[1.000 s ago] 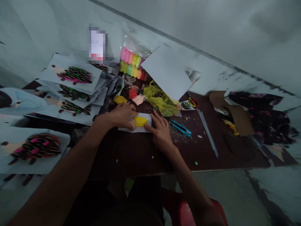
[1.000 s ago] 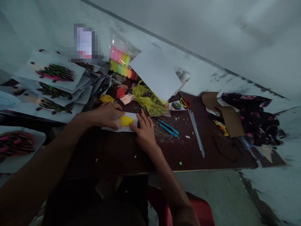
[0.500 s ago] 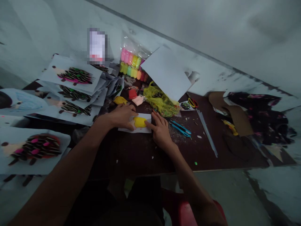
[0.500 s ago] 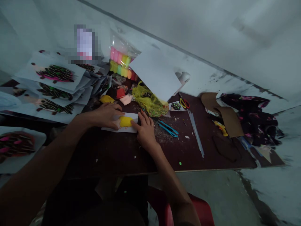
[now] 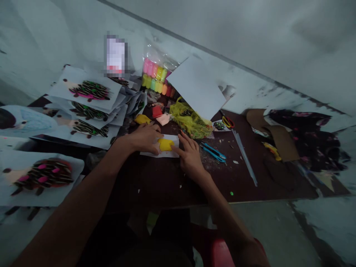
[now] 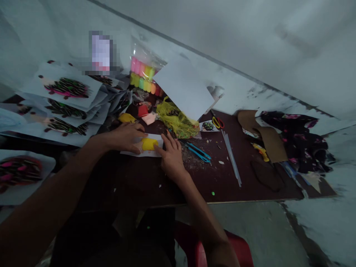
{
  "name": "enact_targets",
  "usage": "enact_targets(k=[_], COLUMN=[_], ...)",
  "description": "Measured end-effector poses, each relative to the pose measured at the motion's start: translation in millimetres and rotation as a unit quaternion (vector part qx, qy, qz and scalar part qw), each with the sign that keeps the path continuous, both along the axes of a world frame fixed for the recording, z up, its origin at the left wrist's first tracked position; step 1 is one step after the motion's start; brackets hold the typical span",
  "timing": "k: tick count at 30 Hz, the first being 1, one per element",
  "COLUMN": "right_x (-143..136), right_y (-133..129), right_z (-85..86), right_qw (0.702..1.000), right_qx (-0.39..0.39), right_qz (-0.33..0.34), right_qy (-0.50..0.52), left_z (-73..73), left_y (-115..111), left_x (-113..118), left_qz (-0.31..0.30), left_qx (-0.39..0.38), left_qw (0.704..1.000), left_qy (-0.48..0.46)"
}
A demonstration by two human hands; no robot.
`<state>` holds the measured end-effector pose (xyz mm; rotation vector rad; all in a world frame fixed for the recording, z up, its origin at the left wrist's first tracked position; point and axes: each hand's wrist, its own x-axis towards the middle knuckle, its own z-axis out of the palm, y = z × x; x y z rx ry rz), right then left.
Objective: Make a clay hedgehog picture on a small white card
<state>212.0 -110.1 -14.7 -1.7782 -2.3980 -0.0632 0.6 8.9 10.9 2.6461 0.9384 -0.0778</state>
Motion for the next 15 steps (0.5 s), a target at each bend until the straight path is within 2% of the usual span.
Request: enact_targets(k=[4,15], right_x=[-5.3,-17.9], right_y=[7.1,11.9], right_z=[-2.7,-6.0], right_qw=[0.999,0.999], right_qx=[-0.024,-0.049], right_qz=[-0.024,0.008], right_qy=[0.003,0.01], left_z=[1.4,-1.2], left_y=[-1.4,-0.2], left_x=[0.0,1.2], left_qz=[-0.004,-0.004], left_qx=[0.005,0.008], left_qw=[1.0,1.0], left_qy=[-0.006,0.0])
